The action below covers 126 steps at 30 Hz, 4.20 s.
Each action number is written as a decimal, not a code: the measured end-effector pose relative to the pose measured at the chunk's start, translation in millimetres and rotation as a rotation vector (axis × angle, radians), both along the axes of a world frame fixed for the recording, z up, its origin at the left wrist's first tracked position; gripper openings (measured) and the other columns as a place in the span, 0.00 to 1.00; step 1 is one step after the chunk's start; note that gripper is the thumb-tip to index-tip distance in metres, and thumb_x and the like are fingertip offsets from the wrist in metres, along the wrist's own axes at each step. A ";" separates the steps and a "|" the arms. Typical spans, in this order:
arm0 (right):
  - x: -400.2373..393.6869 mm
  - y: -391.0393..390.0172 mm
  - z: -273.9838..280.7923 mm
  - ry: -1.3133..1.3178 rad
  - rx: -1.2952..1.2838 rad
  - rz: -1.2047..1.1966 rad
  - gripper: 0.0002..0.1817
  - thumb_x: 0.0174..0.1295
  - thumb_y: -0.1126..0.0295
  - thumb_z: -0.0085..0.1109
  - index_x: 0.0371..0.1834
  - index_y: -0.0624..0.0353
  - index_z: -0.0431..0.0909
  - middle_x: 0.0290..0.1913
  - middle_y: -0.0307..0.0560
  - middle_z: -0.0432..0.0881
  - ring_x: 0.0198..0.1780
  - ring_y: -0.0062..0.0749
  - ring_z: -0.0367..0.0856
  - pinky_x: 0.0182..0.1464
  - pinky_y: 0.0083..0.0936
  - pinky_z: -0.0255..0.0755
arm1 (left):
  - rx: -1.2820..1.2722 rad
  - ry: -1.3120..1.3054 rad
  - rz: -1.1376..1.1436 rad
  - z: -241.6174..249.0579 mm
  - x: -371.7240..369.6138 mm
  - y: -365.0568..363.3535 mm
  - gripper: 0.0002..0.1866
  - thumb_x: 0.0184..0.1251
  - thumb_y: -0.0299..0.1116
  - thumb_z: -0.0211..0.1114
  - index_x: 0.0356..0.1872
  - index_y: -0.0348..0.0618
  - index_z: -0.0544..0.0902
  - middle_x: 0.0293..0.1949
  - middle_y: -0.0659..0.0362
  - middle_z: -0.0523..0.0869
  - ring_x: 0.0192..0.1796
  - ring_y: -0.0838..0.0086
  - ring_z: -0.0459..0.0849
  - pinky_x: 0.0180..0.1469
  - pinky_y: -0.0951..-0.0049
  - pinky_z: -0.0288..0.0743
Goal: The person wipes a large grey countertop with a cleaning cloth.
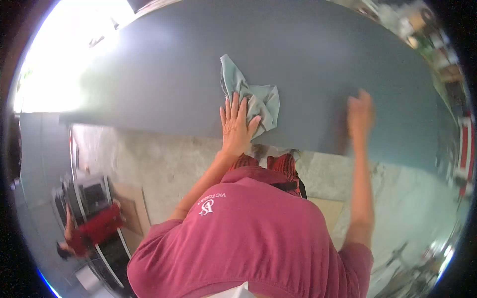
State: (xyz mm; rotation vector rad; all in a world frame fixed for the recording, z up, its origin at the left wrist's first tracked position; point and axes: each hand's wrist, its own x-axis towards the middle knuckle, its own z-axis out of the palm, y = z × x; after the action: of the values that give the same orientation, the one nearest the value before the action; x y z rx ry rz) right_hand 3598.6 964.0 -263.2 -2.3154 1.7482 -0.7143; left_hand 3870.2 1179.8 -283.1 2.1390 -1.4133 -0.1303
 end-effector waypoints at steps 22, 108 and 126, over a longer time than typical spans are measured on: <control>-293.8 27.1 -54.4 -0.078 -0.222 -0.827 0.14 0.66 0.61 0.45 0.49 0.49 0.78 0.50 0.50 0.78 0.42 0.49 0.79 0.40 0.39 0.73 | 0.256 -0.266 0.204 -6.2 103.7 48.6 0.30 0.71 0.54 0.44 0.68 0.49 0.62 0.70 0.45 0.54 0.72 0.47 0.49 0.69 0.45 0.43; -149.4 128.5 -83.5 -0.871 -0.086 -0.734 0.24 0.62 0.67 0.50 0.59 0.67 0.63 0.55 0.64 0.72 0.56 0.56 0.71 0.56 0.35 0.64 | -0.113 -0.254 -0.534 -1.3 -102.5 -168.0 0.22 0.66 0.42 0.58 0.58 0.43 0.74 0.65 0.44 0.65 0.68 0.49 0.59 0.67 0.54 0.56; 35.7 242.0 -85.9 -1.009 0.058 -0.726 0.24 0.60 0.65 0.51 0.56 0.68 0.63 0.47 0.64 0.74 0.51 0.56 0.73 0.51 0.38 0.67 | 0.098 -0.342 -0.190 -23.1 196.9 -38.3 0.27 0.71 0.50 0.44 0.65 0.46 0.66 0.69 0.47 0.59 0.70 0.49 0.56 0.69 0.55 0.51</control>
State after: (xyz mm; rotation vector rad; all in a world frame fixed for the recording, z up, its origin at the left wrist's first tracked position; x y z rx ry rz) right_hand 3634.3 1206.0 -349.1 -0.8449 1.8978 -1.5273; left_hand 4067.0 1141.5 -306.2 2.1760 -1.8403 0.1021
